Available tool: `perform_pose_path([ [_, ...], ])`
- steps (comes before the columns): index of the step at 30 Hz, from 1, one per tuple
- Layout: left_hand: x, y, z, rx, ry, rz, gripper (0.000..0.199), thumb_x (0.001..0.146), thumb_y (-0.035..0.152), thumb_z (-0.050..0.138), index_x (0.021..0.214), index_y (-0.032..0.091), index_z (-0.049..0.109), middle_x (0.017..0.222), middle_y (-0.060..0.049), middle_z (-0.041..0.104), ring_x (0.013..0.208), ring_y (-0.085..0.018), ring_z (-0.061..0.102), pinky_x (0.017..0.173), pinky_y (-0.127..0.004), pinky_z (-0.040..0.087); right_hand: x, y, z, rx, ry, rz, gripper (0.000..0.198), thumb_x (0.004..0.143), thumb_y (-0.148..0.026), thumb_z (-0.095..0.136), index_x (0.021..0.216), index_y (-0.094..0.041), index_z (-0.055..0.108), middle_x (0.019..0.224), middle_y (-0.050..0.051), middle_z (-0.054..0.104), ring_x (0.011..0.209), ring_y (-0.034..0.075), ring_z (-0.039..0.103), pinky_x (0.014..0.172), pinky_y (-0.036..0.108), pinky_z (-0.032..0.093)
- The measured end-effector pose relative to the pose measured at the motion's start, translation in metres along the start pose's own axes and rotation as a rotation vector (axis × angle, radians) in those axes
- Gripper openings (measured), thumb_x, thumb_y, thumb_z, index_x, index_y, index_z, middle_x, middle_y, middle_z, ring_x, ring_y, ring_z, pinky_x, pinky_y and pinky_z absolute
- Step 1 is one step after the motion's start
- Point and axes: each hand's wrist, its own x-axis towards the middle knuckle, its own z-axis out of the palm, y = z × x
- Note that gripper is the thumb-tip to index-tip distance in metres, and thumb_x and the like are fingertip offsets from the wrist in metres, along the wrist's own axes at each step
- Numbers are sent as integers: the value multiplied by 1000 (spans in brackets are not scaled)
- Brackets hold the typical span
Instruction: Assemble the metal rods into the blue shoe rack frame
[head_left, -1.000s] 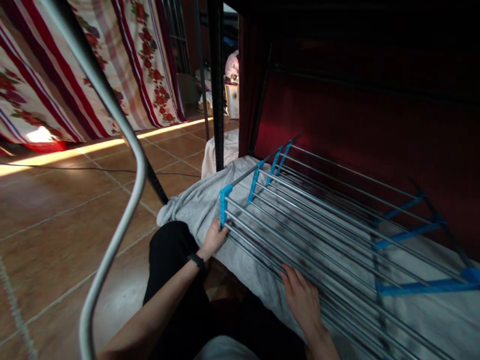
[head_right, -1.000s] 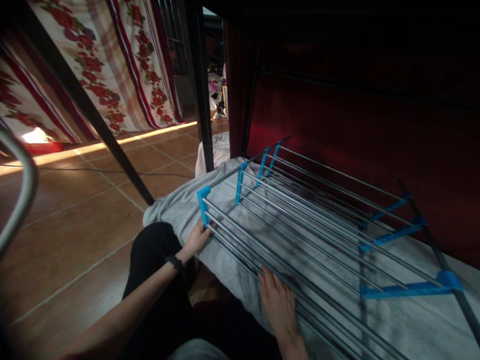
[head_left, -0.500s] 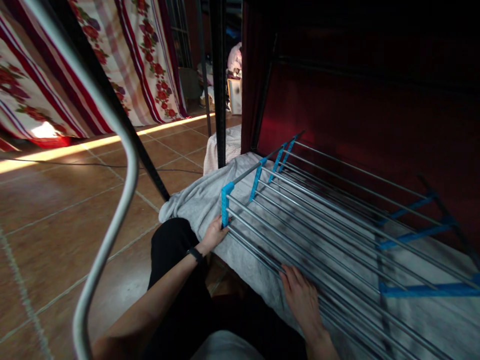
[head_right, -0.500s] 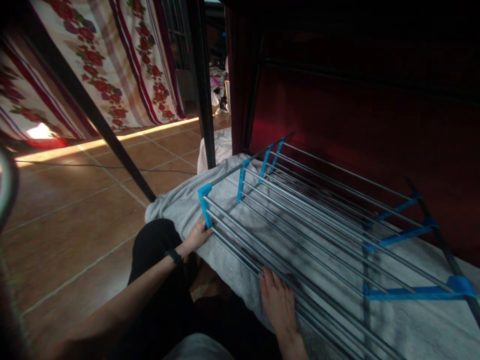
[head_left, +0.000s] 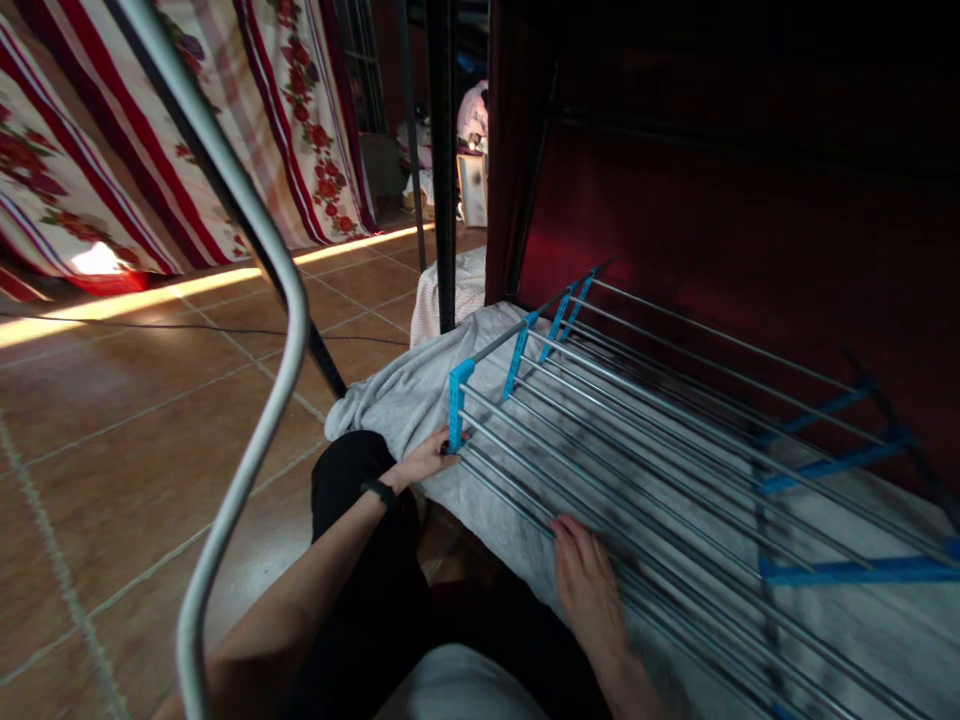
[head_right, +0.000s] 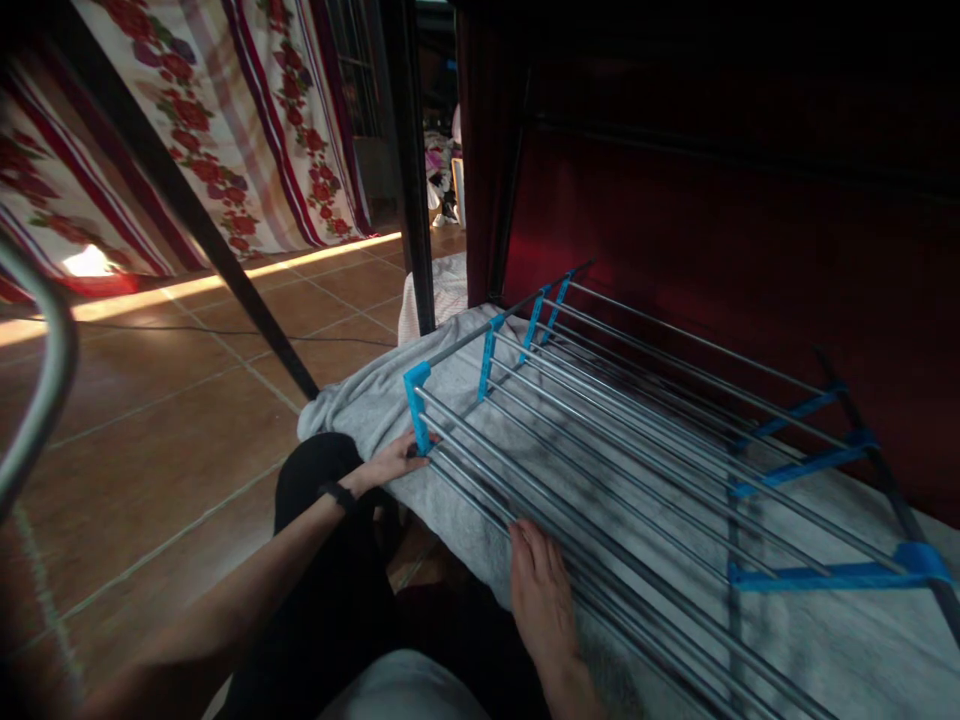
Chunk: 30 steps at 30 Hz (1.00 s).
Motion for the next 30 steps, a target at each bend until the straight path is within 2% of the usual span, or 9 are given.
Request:
perform_pose_path([
  [3, 0, 0, -7, -13, -47, -6, 38, 71, 25, 68, 110, 22, 70, 111, -7, 63, 99, -24, 60, 90, -37, 51, -8, -11, 11, 42, -32, -27, 48, 97, -9, 34, 142, -20, 47, 134, 12, 60, 121, 23, 58, 101, 43, 51],
  [7, 2, -4, -7, -13, -65, -6, 43, 69, 22, 66, 112, 22, 69, 110, -7, 62, 95, -22, 59, 88, -36, 51, -11, -10, 26, -69, -29, 107, 43, 99, -17, 40, 141, -16, 48, 133, 16, 61, 121, 27, 58, 99, 47, 50],
  [12, 4, -9, -1, 7, 1, -15, 35, 69, 21, 65, 103, 21, 70, 108, -7, 61, 92, -21, 60, 85, -35, 52, -1, 0, 33, -160, -83, 180, 31, 100, -18, 43, 126, -18, 59, 119, 14, 67, 109, 25, 64, 93, 40, 51],
  [17, 5, -11, 7, 40, 74, -11, 27, 71, 23, 65, 98, 20, 70, 108, -8, 61, 93, -22, 62, 85, -36, 53, 7, 5, 37, -156, -73, 217, 27, 101, -18, 42, 116, -21, 63, 100, 9, 71, 89, 21, 68, 79, 33, 53],
  [21, 6, -13, 12, 73, 107, 4, 26, 74, 25, 64, 98, 18, 68, 107, -9, 61, 98, -23, 61, 90, -38, 53, 5, 6, 40, -159, -101, 259, 27, 102, -21, 42, 120, -22, 62, 101, 7, 71, 89, 19, 68, 76, 30, 52],
  [26, 11, -14, 13, 125, 146, 10, 25, 71, 27, 65, 93, 16, 67, 102, -10, 63, 96, -24, 61, 92, -40, 53, 4, 6, 44, -133, -139, 307, 28, 103, -23, 44, 123, -24, 62, 104, 7, 71, 93, 19, 68, 79, 30, 52],
  [30, 14, -6, 13, 154, 138, 61, 23, 73, 36, 62, 86, 17, 66, 105, -11, 65, 101, -27, 61, 96, -43, 52, 7, 4, 45, -105, -160, 341, 27, 102, -25, 46, 124, -27, 62, 110, 6, 71, 95, 19, 68, 83, 32, 53],
])
